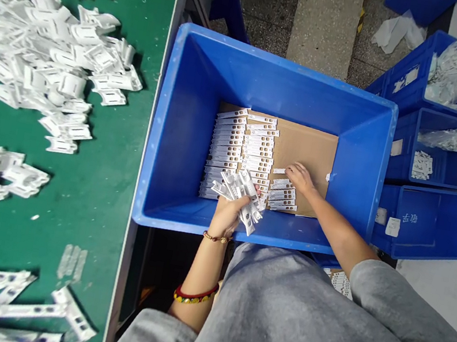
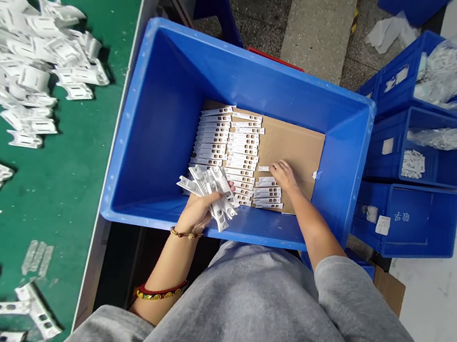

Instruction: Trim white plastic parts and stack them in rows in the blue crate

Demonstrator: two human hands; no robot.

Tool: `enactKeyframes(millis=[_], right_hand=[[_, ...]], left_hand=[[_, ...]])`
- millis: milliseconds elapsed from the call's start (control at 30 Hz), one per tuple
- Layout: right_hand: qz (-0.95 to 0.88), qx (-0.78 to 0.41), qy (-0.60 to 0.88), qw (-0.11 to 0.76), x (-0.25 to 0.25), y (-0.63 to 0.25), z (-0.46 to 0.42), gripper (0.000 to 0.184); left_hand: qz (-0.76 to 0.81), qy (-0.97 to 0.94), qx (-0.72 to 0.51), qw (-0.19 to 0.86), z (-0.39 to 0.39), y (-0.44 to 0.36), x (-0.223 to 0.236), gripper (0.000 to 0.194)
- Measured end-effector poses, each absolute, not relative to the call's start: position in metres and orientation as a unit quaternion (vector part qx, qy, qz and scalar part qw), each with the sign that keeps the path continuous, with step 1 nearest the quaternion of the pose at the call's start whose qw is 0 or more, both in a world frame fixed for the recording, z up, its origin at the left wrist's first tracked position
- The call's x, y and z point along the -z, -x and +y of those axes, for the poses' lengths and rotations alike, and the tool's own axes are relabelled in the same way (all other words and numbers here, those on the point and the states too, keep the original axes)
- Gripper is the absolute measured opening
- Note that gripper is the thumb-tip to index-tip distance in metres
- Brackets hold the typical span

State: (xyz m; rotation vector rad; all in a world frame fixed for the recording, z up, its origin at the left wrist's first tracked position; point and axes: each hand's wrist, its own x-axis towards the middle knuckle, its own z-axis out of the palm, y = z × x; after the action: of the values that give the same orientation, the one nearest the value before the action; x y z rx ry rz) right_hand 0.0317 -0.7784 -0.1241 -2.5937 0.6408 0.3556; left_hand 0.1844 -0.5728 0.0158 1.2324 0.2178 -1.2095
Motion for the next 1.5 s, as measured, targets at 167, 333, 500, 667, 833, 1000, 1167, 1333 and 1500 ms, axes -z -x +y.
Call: enactKeyframes(millis=[167, 333, 500, 667, 833, 1000, 1167, 1333, 1500], right_hand=[[0.232, -0.104, 0.938, 0.236, 0.116, -0.028, -0.777, 0.025], [0.299, 0.103, 0.852, 0.417, 0.067, -0.059, -0.744, 0.014], [0.285, 0.11, 0.652, 0.694, 0.02, -0.091, -0.698, 0.032], [0.397, 0.123, 0.494, 0.764, 0.021, -0.089, -0.703, 0.038], [0.433, 0.187, 0.56, 0.681, 0.059, -0.077, -0.77, 0.029], [0.44, 0.012, 0.787, 0.433, 0.117, -0.061, -0.805, 0.013], [0.414, -0.035, 0.827, 0.379, 0.151, -0.052, -0.789, 0.013], [0.385, -0.026, 0.863, 0.328, 0.153, -0.043, -0.79, 0.03], [0.373, -0.043, 0.876, 0.304, 0.151, -0.019, -0.797, 0.028]], left_hand=[[0.091, -0.543, 0.531, 0.644, -0.572, -0.185, -0.015, 0.036], [0.081, -0.547, 0.526, 0.646, -0.573, -0.183, -0.015, 0.034], [0.08, -0.579, 0.474, 0.658, -0.575, -0.18, -0.013, 0.048], [0.084, -0.607, 0.454, 0.646, -0.575, -0.18, -0.015, 0.043], [0.1, -0.606, 0.468, 0.635, -0.577, -0.18, -0.021, 0.037], [0.106, -0.603, 0.475, 0.632, -0.578, -0.18, -0.025, 0.038], [0.107, -0.607, 0.472, 0.63, -0.577, -0.18, -0.022, 0.037], [0.106, -0.614, 0.462, 0.631, -0.575, -0.18, -0.016, 0.038], [0.107, -0.612, 0.46, 0.634, -0.574, -0.18, -0.013, 0.04]])
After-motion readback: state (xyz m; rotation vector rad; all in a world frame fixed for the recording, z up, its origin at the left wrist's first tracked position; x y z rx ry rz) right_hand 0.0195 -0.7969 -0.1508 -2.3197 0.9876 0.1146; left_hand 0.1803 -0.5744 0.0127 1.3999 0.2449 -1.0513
